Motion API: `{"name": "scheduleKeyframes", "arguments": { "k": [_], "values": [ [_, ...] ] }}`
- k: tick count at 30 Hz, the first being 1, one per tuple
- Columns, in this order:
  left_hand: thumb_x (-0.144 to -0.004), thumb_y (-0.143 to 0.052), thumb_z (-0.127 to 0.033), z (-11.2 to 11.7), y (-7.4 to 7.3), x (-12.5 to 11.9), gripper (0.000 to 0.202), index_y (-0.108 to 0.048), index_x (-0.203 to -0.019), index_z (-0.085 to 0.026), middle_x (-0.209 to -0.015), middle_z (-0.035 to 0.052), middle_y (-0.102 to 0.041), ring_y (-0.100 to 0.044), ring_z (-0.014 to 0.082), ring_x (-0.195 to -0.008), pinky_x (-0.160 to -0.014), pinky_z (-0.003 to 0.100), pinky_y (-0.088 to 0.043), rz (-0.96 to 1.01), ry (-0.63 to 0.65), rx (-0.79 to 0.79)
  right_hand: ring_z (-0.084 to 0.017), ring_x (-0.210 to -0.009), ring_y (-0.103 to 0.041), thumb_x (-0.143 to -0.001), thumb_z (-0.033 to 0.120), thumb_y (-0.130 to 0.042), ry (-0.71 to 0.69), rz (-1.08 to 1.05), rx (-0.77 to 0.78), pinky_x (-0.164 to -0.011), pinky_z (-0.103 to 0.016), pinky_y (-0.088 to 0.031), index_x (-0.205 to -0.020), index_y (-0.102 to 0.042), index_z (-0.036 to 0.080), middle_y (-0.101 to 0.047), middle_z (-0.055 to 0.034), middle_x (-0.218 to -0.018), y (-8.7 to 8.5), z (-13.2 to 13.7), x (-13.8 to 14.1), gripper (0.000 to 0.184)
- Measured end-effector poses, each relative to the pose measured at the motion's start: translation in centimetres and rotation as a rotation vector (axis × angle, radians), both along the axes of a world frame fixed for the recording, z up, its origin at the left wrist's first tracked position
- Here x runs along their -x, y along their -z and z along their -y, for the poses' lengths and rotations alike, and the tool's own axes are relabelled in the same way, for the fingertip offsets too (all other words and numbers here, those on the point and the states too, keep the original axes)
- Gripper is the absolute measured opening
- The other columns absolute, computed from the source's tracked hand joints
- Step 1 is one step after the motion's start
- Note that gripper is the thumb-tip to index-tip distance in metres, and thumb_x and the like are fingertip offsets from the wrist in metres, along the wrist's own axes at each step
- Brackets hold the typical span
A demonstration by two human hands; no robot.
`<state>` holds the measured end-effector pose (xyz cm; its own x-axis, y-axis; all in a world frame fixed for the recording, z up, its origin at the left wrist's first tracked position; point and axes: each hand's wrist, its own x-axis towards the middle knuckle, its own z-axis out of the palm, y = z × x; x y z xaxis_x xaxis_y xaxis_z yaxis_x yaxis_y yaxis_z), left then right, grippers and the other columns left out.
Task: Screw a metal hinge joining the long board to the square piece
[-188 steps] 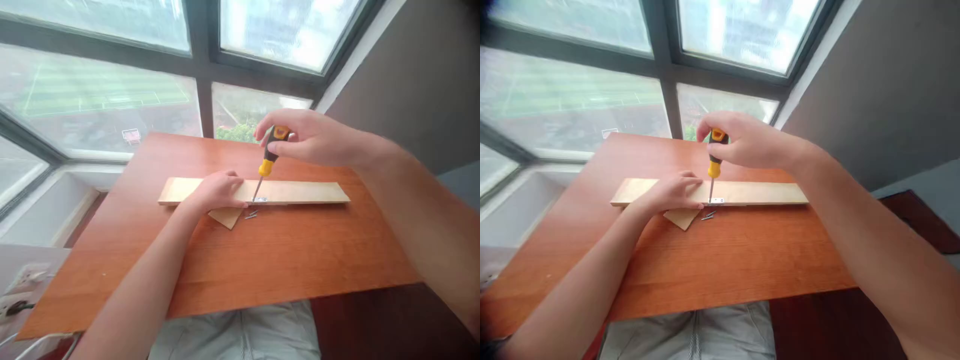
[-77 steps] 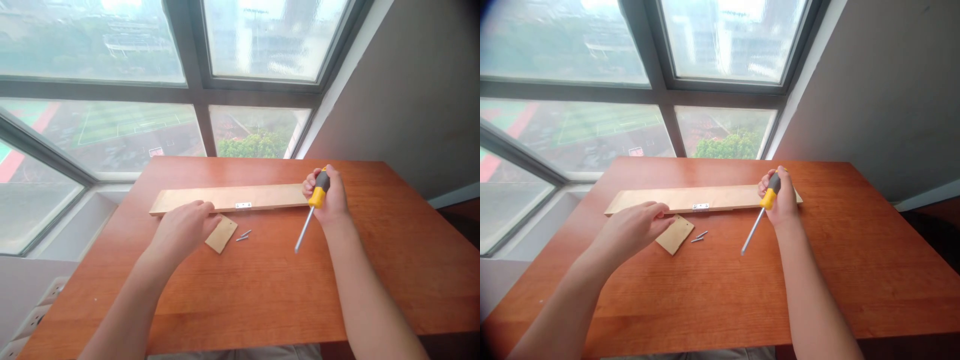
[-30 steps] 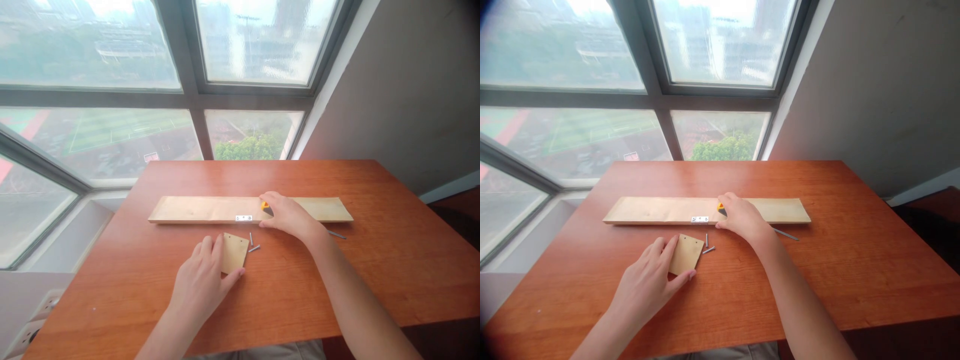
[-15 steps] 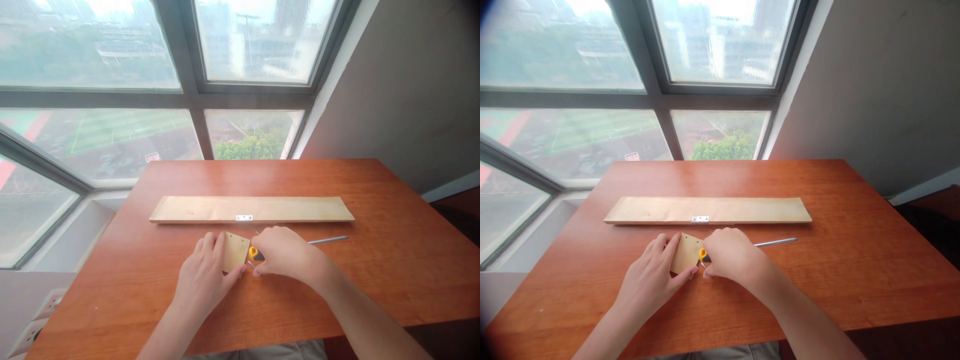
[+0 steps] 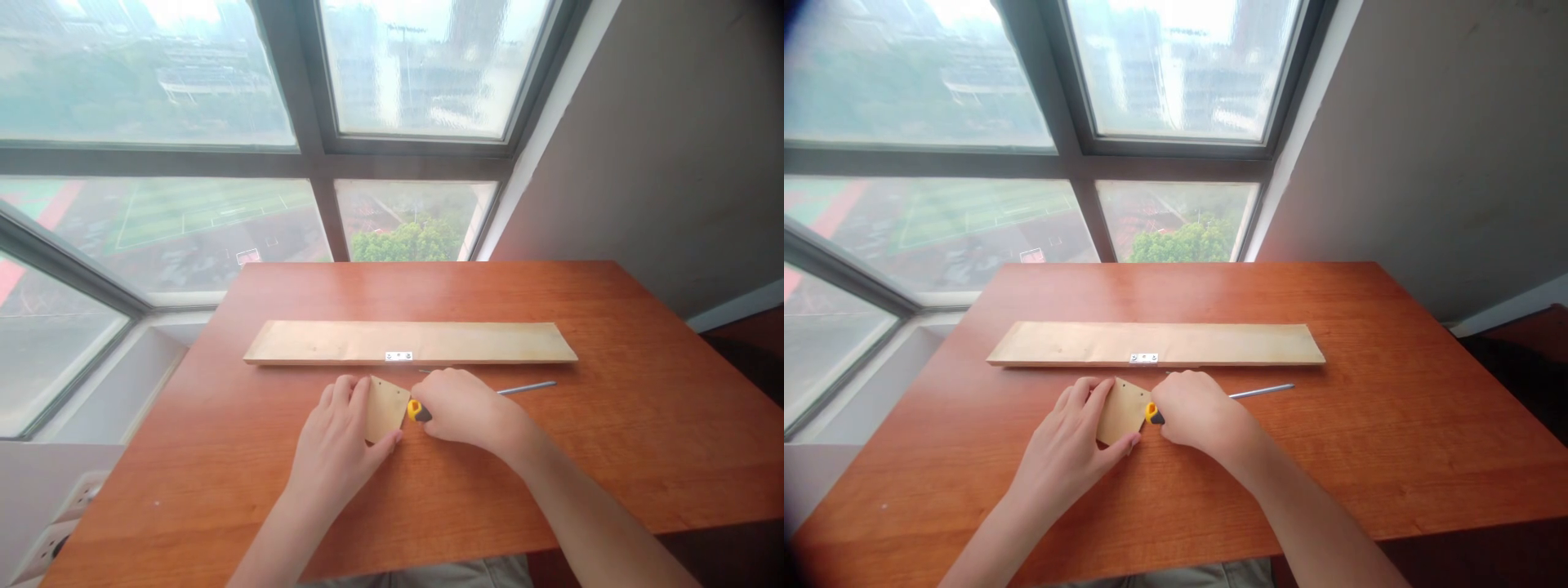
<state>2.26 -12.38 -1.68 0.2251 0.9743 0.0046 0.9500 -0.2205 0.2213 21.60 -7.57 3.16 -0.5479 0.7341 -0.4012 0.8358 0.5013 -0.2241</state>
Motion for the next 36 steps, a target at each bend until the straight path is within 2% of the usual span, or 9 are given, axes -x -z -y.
{"name": "scheduleKeyframes", "arguments": {
  "k": [3,7,13,21,27,30,34,36],
  "values": [
    [-0.081,-0.068,-0.047,-0.2,0.3,0.1,0.063,-0.049,-0.134,-0.019,-0.127,0.0116,-0.059,-0.056,0.0317,-0.115,-0.095,0.042,-0.048,0.032,0.011,-0.010,-0.022,-0.067,-0.068,-0.077,0.021,-0.063,0.023,-0.060,0.006,-0.052,-0.029,-0.031,-0.067,-0.066,0.020,-0.073,-0.0063,-0.072,0.0,-0.3,-0.6,0.011],
    [-0.083,-0.066,-0.045,-0.2,1.1,0.5,0.067,-0.045,-0.139,-0.015,-0.132,0.0140,-0.060,-0.057,0.0320,-0.119,-0.099,0.042,-0.047,0.069,0.032,-0.011,-0.019,-0.071,-0.065,-0.083,0.031,-0.061,0.150,-0.180,-0.075,-0.057,-0.028,-0.035,-0.074,-0.062,0.022,-0.072,-0.0034,-0.080,0.0,-1.1,-1.6,0.012],
    [-0.094,-0.051,-0.042,-0.6,1.6,0.5,0.051,-0.047,-0.138,-0.017,-0.130,0.0132,-0.062,-0.058,0.0289,-0.121,-0.101,0.040,-0.047,0.117,-0.001,-0.052,-0.018,-0.074,-0.061,-0.092,0.035,-0.051,0.367,-0.318,-0.212,-0.063,-0.028,-0.036,-0.080,-0.057,0.022,-0.069,-0.0034,-0.081,0.5,-2.3,-2.3,0.019],
    [-0.093,-0.053,-0.037,-1.4,0.6,-0.4,0.032,-0.059,-0.119,-0.018,-0.111,0.0105,-0.061,-0.060,0.0276,-0.103,-0.090,0.040,-0.048,0.048,0.013,-0.043,-0.015,-0.073,-0.060,-0.091,0.039,-0.051,0.393,-0.446,-0.202,-0.064,-0.025,-0.038,-0.076,-0.054,0.023,-0.067,0.0005,-0.079,0.5,-2.7,-2.5,0.022],
    [-0.095,-0.050,-0.033,-2.2,0.4,-0.2,0.027,-0.058,-0.117,-0.020,-0.112,0.0097,-0.061,-0.060,0.0258,-0.106,-0.090,0.038,-0.047,0.019,0.049,-0.010,-0.015,-0.074,-0.061,-0.090,0.034,-0.051,0.401,-0.412,-0.207,-0.066,-0.025,-0.039,-0.080,-0.059,0.024,-0.067,0.0012,-0.081,0.6,-3.1,-3.5,0.017],
    [-0.096,-0.048,-0.033,-2.6,0.2,-0.2,0.029,-0.058,-0.119,-0.019,-0.115,0.0102,-0.062,-0.060,0.0261,-0.108,-0.091,0.038,-0.047,0.010,0.056,0.007,-0.017,-0.079,-0.062,-0.087,0.037,-0.059,0.416,-0.353,-0.230,-0.068,-0.027,-0.040,-0.088,-0.064,0.025,-0.068,-0.0008,-0.092,0.8,-3.2,-3.7,0.013],
    [-0.096,-0.047,-0.032,-2.9,-0.1,-0.4,0.027,-0.058,-0.117,-0.019,-0.118,0.0103,-0.062,-0.060,0.0258,-0.110,-0.092,0.038,-0.047,-0.003,0.055,0.011,-0.023,-0.092,-0.065,-0.078,0.036,-0.071,0.440,-0.259,-0.259,-0.075,-0.032,-0.043,-0.114,-0.066,0.024,-0.061,-0.0081,-0.125,1.4,-3.4,-3.7,0.038],
    [-0.096,-0.047,-0.031,-2.9,-0.3,-0.5,0.026,-0.059,-0.115,-0.019,-0.119,0.0101,-0.062,-0.060,0.0255,-0.110,-0.092,0.037,-0.047,-0.013,0.054,0.016,-0.025,-0.100,-0.065,-0.079,0.033,-0.070,0.423,-0.235,-0.260,-0.078,-0.033,-0.044,-0.118,-0.065,0.024,-0.061,-0.0081,-0.127,1.8,-3.5,-3.7,0.040]
  ]
}}
